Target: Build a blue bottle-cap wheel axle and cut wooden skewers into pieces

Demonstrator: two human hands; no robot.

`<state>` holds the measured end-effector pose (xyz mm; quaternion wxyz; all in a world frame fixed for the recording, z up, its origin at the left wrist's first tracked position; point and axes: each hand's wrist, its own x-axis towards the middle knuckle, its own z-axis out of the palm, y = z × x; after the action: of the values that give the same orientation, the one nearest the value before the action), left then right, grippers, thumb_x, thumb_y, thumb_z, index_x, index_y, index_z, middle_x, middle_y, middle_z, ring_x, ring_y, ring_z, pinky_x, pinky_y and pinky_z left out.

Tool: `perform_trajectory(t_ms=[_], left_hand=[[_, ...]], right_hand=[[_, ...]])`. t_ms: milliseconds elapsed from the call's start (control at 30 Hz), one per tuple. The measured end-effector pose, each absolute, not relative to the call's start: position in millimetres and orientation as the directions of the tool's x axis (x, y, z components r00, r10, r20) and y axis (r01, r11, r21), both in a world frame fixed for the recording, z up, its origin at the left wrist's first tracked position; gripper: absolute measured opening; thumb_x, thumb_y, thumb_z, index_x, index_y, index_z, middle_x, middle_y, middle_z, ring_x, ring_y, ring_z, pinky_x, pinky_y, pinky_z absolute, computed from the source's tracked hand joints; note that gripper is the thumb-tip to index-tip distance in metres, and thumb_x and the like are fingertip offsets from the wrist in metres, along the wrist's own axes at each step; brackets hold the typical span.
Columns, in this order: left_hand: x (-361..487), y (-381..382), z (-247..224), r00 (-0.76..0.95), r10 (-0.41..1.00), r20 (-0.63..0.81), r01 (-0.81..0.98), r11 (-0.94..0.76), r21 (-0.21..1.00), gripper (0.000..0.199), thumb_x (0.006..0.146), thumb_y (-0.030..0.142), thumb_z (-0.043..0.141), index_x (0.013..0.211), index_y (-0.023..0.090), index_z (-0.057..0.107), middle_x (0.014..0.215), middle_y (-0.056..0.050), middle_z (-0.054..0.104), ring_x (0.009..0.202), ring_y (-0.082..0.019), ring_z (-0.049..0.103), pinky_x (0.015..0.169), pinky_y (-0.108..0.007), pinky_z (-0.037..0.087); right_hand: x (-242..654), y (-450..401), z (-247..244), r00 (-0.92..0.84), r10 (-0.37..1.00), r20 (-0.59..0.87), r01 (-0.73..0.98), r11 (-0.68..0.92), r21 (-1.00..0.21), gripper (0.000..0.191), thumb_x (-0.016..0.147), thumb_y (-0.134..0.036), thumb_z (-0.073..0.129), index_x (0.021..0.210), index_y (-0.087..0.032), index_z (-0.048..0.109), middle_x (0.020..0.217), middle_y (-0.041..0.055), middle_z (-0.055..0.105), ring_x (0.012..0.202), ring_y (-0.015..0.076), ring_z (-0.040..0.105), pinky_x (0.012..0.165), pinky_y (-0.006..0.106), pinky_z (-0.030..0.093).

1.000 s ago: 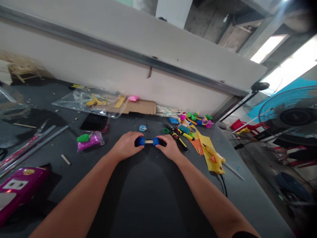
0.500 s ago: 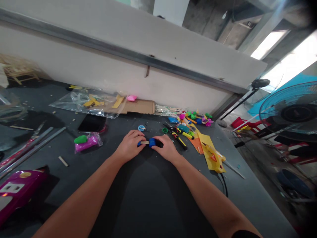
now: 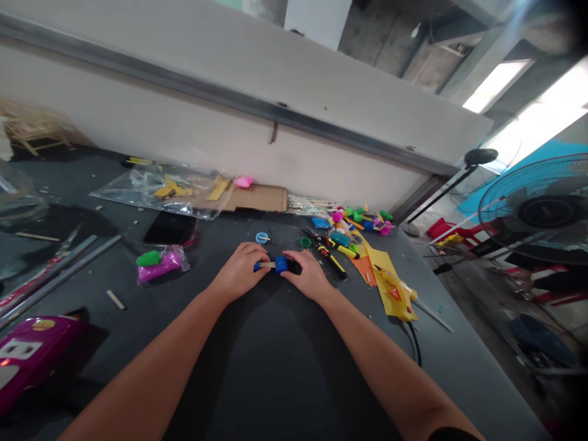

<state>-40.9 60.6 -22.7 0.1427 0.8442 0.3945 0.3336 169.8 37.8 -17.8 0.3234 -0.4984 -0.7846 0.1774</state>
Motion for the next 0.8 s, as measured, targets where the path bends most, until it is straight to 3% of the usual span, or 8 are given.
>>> perform_trajectory(t_ms=[233, 367, 467, 633, 800], left_hand=[[-43.6, 62.5, -23.5, 0.449, 0.773, 0.449, 0.579, -0.634, 0.512, 0.005, 0.077, 0.024, 0.061, 0.081, 0.021, 0.062, 0.094, -0.004, 0.065, 0.100, -0.021, 0.053, 0.093, -0.040, 0.041], [-43.8, 61.8, -22.5, 0.432, 0.770, 0.469, 0.562, -0.637, 0.528, 0.005, 0.076, 0.024, 0.061, 0.080, 0.021, 0.062, 0.093, -0.004, 0.065, 0.099, -0.021, 0.053, 0.092, -0.040, 0.041], [-43.9, 61.6, -21.2, 0.432, 0.771, 0.468, 0.556, -0.636, 0.535, 0.005, 0.076, 0.024, 0.061, 0.079, 0.021, 0.062, 0.093, -0.004, 0.066, 0.099, -0.022, 0.054, 0.091, -0.042, 0.042], [-43.3, 62.3, -19.2, 0.451, 0.762, 0.464, 0.549, -0.647, 0.529, 0.005, 0.077, 0.025, 0.059, 0.078, 0.021, 0.063, 0.093, -0.005, 0.066, 0.099, -0.023, 0.054, 0.091, -0.042, 0.042], [-43.9, 64.1, -20.5, 0.452, 0.762, 0.463, 0.552, -0.647, 0.526, 0.008, 0.078, 0.027, 0.057, 0.080, 0.022, 0.063, 0.094, -0.005, 0.066, 0.099, -0.024, 0.055, 0.091, -0.044, 0.042]], right_hand=[[176.3, 37.6, -21.4, -0.247, 0.902, 0.354, 0.651, 0.425, -0.629, 0.056, 0.068, -0.013, 0.058, 0.122, -0.019, 0.047, 0.106, 0.0064, 0.060, 0.086, 0.0174, 0.055, 0.079, 0.032, 0.047], [188.7, 45.1, -17.9, -0.076, 0.916, 0.393, 0.698, 0.331, -0.635, 0.046, 0.070, -0.012, 0.048, 0.116, -0.017, 0.048, 0.094, 0.0044, 0.061, 0.064, 0.0128, 0.053, 0.068, 0.028, 0.046], [212.0, 54.9, -0.2, 0.114, 0.898, 0.425, 0.771, 0.189, -0.608, 0.033, 0.077, -0.020, 0.044, 0.109, -0.017, 0.053, 0.081, 0.0030, 0.062, 0.063, 0.0152, 0.055, 0.065, 0.028, 0.044], [277.9, 79.1, 36.7, 0.329, 0.868, 0.372, 0.846, -0.096, -0.525, 0.029, 0.080, -0.024, 0.042, 0.100, -0.017, 0.061, 0.079, 0.0053, 0.066, 0.067, 0.0179, 0.058, 0.065, 0.027, 0.042], [335.6, 97.9, 54.7, 0.357, 0.885, 0.298, 0.914, -0.266, -0.305, 0.028, 0.081, -0.024, 0.045, 0.097, -0.018, 0.067, 0.091, 0.0072, 0.068, 0.081, 0.0189, 0.060, 0.070, 0.026, 0.041]])
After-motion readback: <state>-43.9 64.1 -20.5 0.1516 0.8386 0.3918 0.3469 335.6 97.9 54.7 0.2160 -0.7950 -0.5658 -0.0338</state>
